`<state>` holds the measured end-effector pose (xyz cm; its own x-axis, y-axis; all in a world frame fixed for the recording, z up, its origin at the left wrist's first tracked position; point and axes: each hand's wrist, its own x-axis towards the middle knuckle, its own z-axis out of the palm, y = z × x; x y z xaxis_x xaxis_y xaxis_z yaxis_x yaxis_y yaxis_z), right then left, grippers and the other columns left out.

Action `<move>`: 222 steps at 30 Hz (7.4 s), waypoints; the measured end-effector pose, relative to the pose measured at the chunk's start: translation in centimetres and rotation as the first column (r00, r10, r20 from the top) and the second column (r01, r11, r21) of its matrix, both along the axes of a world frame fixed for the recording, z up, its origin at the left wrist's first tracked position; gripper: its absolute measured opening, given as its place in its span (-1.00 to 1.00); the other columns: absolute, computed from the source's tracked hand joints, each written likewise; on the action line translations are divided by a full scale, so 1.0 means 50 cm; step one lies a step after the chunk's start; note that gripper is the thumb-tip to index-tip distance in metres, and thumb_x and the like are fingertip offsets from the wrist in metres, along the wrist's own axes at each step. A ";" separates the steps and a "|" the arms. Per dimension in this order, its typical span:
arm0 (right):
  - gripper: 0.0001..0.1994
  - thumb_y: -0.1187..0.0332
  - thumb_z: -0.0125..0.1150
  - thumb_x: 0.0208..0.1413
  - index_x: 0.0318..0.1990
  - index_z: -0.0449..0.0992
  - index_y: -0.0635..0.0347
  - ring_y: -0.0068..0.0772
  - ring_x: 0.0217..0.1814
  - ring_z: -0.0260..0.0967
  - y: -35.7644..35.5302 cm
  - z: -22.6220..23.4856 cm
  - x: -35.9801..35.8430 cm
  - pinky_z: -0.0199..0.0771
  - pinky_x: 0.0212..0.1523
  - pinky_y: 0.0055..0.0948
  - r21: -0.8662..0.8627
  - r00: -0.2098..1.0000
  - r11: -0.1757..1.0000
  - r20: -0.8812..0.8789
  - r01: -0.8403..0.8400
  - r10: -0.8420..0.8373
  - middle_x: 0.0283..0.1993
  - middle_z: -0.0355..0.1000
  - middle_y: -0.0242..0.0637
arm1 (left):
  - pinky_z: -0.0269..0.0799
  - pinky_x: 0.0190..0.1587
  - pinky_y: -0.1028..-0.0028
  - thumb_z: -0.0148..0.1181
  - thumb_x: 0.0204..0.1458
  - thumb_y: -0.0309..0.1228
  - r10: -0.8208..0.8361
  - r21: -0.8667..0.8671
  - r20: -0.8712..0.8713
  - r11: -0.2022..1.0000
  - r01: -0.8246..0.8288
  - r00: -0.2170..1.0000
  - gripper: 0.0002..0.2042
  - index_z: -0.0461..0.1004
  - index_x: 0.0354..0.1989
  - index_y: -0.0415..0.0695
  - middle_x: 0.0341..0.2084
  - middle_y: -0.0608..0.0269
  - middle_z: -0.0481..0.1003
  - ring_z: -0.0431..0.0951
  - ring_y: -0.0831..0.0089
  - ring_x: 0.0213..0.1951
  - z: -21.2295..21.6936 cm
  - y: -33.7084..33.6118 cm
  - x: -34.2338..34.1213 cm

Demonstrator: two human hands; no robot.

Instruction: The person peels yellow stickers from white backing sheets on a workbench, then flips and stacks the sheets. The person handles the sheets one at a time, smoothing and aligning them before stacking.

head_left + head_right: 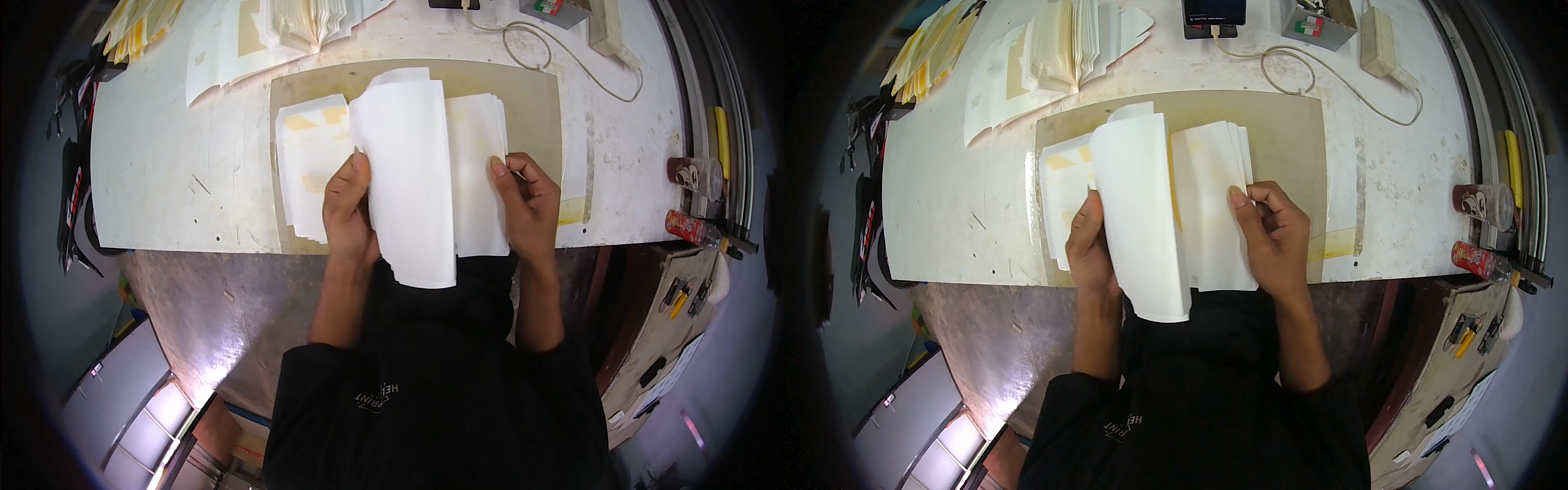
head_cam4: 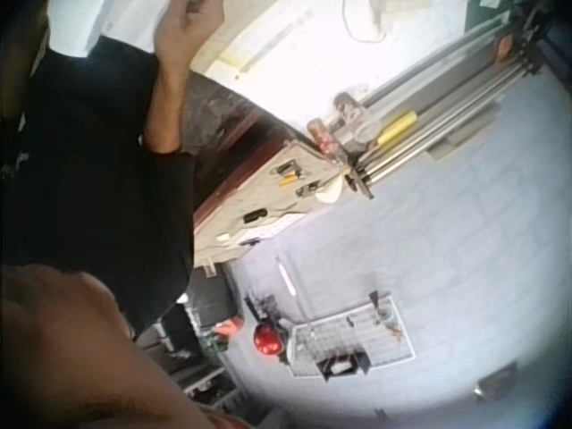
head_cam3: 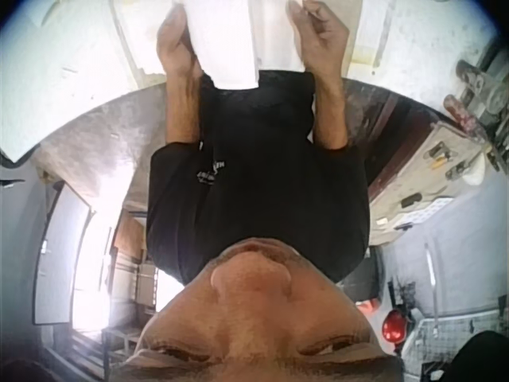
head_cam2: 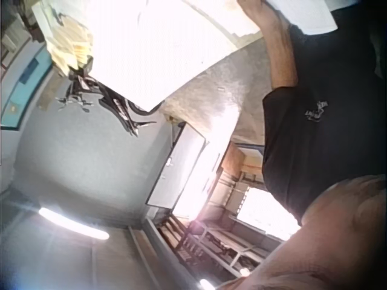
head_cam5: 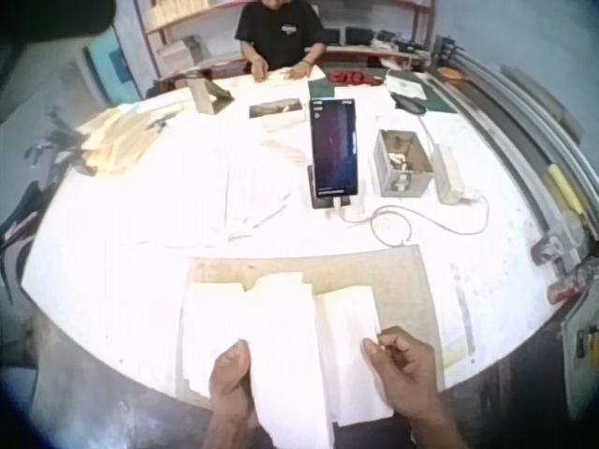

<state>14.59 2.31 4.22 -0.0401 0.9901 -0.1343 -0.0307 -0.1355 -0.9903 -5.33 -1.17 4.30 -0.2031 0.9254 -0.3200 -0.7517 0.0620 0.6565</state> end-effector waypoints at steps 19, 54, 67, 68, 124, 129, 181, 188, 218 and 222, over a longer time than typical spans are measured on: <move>-0.89 0.52 0.29 0.19 -0.34 0.50 0.36 -0.78 -0.39 0.20 -0.010 0.003 -0.015 0.15 -0.43 -0.69 0.191 0.997 0.982 0.070 0.012 -0.026 -0.37 0.38 -0.43 | 0.49 -0.15 0.52 0.04 0.32 -0.35 -0.011 -0.009 -0.105 1.000 0.010 0.994 -0.78 0.51 -0.23 -0.25 -0.27 0.21 0.60 0.57 0.56 -0.27 -0.001 -0.003 0.010; -0.85 0.55 0.33 0.15 -0.18 0.52 0.44 -0.61 -0.20 0.42 -0.010 0.018 0.005 0.45 -0.16 -0.58 0.065 0.975 0.981 -0.120 -0.183 0.190 -0.22 0.47 -0.30 | 0.51 -0.17 0.53 0.04 0.32 -0.39 -0.157 0.092 0.051 0.984 0.152 0.986 -0.77 0.56 -0.16 -0.31 -0.30 0.18 0.62 0.59 0.55 -0.28 -0.002 -0.004 0.058; -0.84 0.54 0.34 0.15 -0.18 0.53 0.44 -0.61 -0.21 0.44 -0.009 0.022 0.002 0.47 -0.18 -0.58 0.058 0.978 0.982 -0.104 -0.178 0.183 -0.21 0.48 -0.30 | 0.51 -0.20 0.53 0.05 0.32 -0.36 -0.173 0.088 0.033 0.982 0.170 0.984 -0.75 0.57 -0.20 -0.31 -0.34 0.17 0.62 0.59 0.55 -0.32 0.005 -0.002 0.058; -0.84 0.54 0.34 0.14 -0.18 0.53 0.44 -0.62 -0.22 0.43 -0.009 0.022 0.001 0.46 -0.18 -0.59 0.062 0.978 0.983 -0.104 -0.174 0.180 -0.21 0.48 -0.30 | 0.49 -0.23 0.55 0.05 0.32 -0.37 -0.163 0.075 -0.006 0.984 0.163 0.987 -0.75 0.56 -0.23 -0.31 -0.36 0.20 0.61 0.56 0.59 -0.34 0.006 -0.003 0.059; -0.87 0.53 0.28 0.20 -0.18 0.48 0.41 -0.69 -0.22 0.33 -0.010 0.024 -0.007 0.38 -0.17 -0.64 -0.012 0.982 0.989 -0.123 -0.145 0.143 -0.25 0.45 -0.38 | 0.23 -0.40 0.68 0.23 0.23 -0.44 -0.049 0.074 -0.386 0.994 0.084 0.921 -0.83 0.53 -0.36 -0.30 -0.50 0.45 0.48 0.31 0.79 -0.46 0.014 -0.008 0.040; -0.90 0.52 0.25 0.23 -0.21 0.50 0.40 -0.76 -0.27 0.28 -0.008 0.008 0.004 0.33 -0.24 -0.69 -0.108 0.994 0.990 -0.081 -0.087 0.079 -0.28 0.43 -0.43 | 0.27 -0.34 0.63 0.14 0.28 -0.41 0.018 0.050 -0.380 0.999 0.001 0.925 -0.82 0.54 -0.31 -0.26 -0.44 0.44 0.50 0.34 0.76 -0.42 -0.008 -0.010 0.015; -0.33 -0.04 0.05 0.26 0.36 0.24 0.27 0.12 0.59 -0.24 -0.005 -0.069 0.015 -0.26 0.40 0.43 0.169 0.305 0.792 0.952 -0.586 0.023 0.54 -0.04 -0.09 | 0.45 -0.27 0.63 0.29 0.10 -0.58 -0.023 -0.028 -0.285 0.999 0.016 0.958 -0.91 0.57 -0.24 -0.29 -0.41 0.24 0.60 0.54 0.63 -0.41 -0.070 0.013 -0.008; -0.16 -0.25 -0.05 0.22 0.40 0.16 0.31 0.12 0.61 -0.30 0.023 -0.084 0.015 -0.48 0.39 0.52 0.150 0.280 0.821 0.960 -0.551 0.012 0.56 -0.10 -0.08 | 0.51 -0.24 0.58 0.29 0.11 -0.55 -0.043 -0.016 -0.262 0.999 0.040 0.964 -0.90 0.56 -0.22 -0.28 -0.39 0.19 0.61 0.58 0.57 -0.38 -0.069 0.011 -0.011; -0.85 0.41 0.29 0.23 -0.22 0.57 0.36 -0.79 -0.41 0.29 -0.003 0.006 0.020 0.30 -0.35 -0.70 -0.152 0.979 0.981 -0.180 -0.122 0.094 -0.42 0.48 -0.47 | 0.46 -0.22 0.66 0.07 0.22 -0.65 -0.079 0.104 -0.281 0.988 0.112 0.957 -0.52 0.14 0.31 -0.27 -0.17 -0.04 0.60 0.59 0.59 -0.26 0.000 0.004 0.052; -0.86 0.42 0.29 0.23 -0.23 0.56 0.36 -0.78 -0.40 0.29 -0.007 0.015 0.010 0.31 -0.34 -0.70 -0.149 0.984 0.988 -0.177 -0.050 0.023 -0.39 0.48 -0.45 | 0.42 -0.23 0.68 0.09 0.22 -0.62 -0.091 0.092 -0.343 0.987 0.130 0.935 -0.79 0.44 0.01 -0.37 -0.25 0.15 0.60 0.53 0.66 -0.30 -0.001 0.006 0.046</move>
